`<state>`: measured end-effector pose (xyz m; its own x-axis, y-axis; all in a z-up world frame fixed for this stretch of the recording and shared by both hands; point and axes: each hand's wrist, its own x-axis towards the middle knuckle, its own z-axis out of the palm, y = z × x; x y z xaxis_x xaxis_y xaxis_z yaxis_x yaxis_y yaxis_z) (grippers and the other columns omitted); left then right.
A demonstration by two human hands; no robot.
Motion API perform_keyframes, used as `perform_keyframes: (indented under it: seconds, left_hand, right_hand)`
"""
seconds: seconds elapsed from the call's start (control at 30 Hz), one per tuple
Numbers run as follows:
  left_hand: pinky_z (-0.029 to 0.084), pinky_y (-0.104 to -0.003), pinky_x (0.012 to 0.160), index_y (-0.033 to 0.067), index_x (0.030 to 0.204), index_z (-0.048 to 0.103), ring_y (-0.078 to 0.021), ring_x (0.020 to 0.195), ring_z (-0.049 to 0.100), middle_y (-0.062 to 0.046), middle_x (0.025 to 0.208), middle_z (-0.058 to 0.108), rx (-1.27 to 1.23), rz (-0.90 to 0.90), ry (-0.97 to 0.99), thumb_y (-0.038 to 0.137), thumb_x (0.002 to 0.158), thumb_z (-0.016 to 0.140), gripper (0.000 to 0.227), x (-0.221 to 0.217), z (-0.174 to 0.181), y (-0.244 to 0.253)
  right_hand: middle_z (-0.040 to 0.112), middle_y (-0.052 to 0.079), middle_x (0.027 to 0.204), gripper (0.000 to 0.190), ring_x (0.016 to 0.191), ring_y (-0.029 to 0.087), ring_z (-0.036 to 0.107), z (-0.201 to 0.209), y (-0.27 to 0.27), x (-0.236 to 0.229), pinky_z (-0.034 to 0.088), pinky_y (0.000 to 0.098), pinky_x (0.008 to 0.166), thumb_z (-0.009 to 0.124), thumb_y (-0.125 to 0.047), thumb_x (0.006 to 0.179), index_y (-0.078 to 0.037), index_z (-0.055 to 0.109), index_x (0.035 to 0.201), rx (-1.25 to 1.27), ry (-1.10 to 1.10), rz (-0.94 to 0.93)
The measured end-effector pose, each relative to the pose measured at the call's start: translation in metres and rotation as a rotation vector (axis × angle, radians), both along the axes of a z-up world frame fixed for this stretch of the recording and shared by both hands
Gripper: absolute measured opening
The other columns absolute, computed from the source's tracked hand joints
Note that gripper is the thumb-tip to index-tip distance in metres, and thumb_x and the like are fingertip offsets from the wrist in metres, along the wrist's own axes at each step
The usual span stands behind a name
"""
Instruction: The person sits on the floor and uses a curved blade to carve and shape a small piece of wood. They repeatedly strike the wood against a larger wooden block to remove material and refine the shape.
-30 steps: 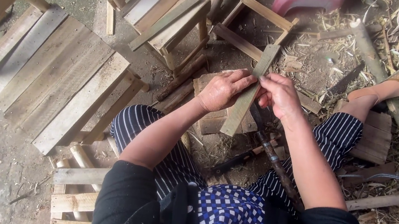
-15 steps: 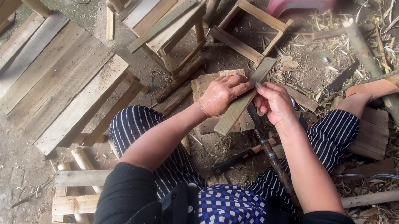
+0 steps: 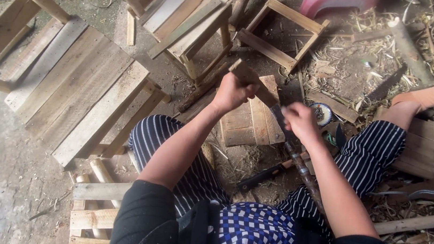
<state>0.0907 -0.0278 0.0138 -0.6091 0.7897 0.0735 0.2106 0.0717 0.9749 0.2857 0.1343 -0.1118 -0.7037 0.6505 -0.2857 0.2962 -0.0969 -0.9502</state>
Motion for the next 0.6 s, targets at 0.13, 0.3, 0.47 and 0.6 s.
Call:
perform_keyframes:
  seconds: [0.13,0.3,0.47,0.6]
  left_hand:
    - [0.064,-0.031,0.045,-0.0013,0.085,0.074,-0.0224,0.058,0.075,-0.016,0.061,0.070,-0.079,0.073,-0.190,0.008,0.082,0.071,0.011,-0.016,-0.003,0.001]
    - [0.063,-0.032,0.046,-0.0043,0.096,0.069,-0.0238,0.060,0.074,-0.019,0.066,0.071,-0.063,0.077,-0.176,0.009,0.086,0.070,0.016,-0.027,-0.019,0.014]
    - [0.062,-0.031,0.042,-0.0023,0.096,0.070,-0.0219,0.054,0.072,-0.016,0.061,0.069,-0.089,0.181,-0.109,0.010,0.083,0.072,0.018,-0.026,-0.016,0.028]
    - [0.061,-0.036,0.042,-0.0003,0.095,0.070,-0.0210,0.055,0.073,-0.016,0.065,0.071,-0.122,0.173,-0.025,0.013,0.081,0.075,0.020,-0.034,-0.033,0.034]
  right_hand:
    - [0.070,0.017,0.102,0.048,0.103,0.039,0.068,-0.065,0.013,0.046,0.054,0.0536,0.087,0.075,-0.046,0.094,-0.006,0.069,0.119,0.508,-0.512,0.235]
    - [0.072,0.020,0.112,0.045,0.115,0.039,0.065,-0.096,-0.002,0.068,0.051,0.0519,0.094,0.077,-0.039,0.092,-0.006,0.071,0.122,0.016,-0.407,0.076]
    - [0.072,0.027,0.084,0.032,0.068,0.037,0.075,-0.093,-0.003,0.052,0.060,0.0431,0.052,0.072,-0.009,0.089,-0.002,0.061,0.119,-0.498,-0.069,0.130]
    - [0.068,0.026,0.068,0.022,0.048,0.033,0.068,-0.070,-0.007,0.045,0.052,0.0409,0.037,0.069,-0.003,0.088,0.001,0.058,0.107,-0.371,-0.003,0.137]
